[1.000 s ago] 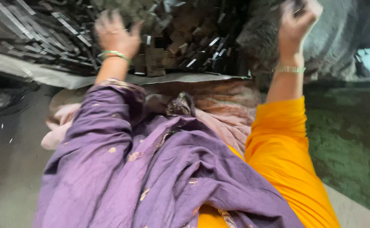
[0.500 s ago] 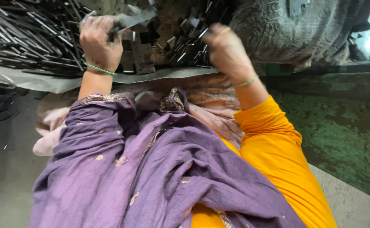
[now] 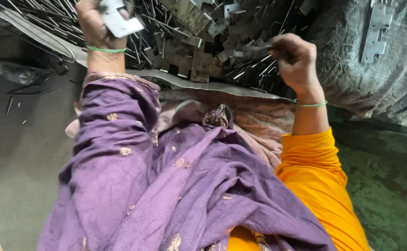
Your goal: The person sits on the floor and sorts small metal parts from a large pile, picking up individual pieces and placing them into a nearby container. The task involves repetitive hand movements to separate and organize the metal components.
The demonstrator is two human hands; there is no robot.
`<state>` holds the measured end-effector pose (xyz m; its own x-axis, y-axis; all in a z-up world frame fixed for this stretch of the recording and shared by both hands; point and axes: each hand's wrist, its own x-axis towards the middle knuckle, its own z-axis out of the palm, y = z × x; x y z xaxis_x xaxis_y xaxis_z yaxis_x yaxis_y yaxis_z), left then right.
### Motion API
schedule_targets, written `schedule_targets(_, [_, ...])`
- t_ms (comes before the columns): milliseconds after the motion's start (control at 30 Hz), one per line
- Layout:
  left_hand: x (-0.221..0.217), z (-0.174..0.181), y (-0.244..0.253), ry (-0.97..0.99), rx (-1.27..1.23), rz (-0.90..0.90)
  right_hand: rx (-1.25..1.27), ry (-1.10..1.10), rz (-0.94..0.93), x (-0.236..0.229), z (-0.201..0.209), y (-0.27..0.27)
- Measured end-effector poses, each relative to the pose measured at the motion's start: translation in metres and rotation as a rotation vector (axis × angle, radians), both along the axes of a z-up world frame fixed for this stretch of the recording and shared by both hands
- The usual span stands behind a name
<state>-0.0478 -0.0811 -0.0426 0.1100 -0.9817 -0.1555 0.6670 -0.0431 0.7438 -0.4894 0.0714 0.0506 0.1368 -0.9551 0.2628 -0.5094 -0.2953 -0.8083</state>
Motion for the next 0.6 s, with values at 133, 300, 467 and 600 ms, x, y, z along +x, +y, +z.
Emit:
schedule_targets(133, [-0.017, -0.025, -0.023, -0.935, -0.14, -0.33, -0.007, -0.42, -0.154, -0.004, -0.002, -0.001])
schedule_targets(300, [-0.045, -0.069, -0.019, -1.953, -0.52, -0.177, 0.227, -0.926, -0.351, 0.0, -0.01, 0.018])
schedule_targets(467, [-0.034, -0.077, -0.018, -2.041, -0.619, -0.264, 0.494, -1.375, -0.492, -0.006, -0.022, 0.025])
schedule_targets(600, [-0.021, -0.054, -0.005, -1.801, -0.849, -0.332, 0.629, -1.561, -0.552, -0.027, -0.066, 0.024])
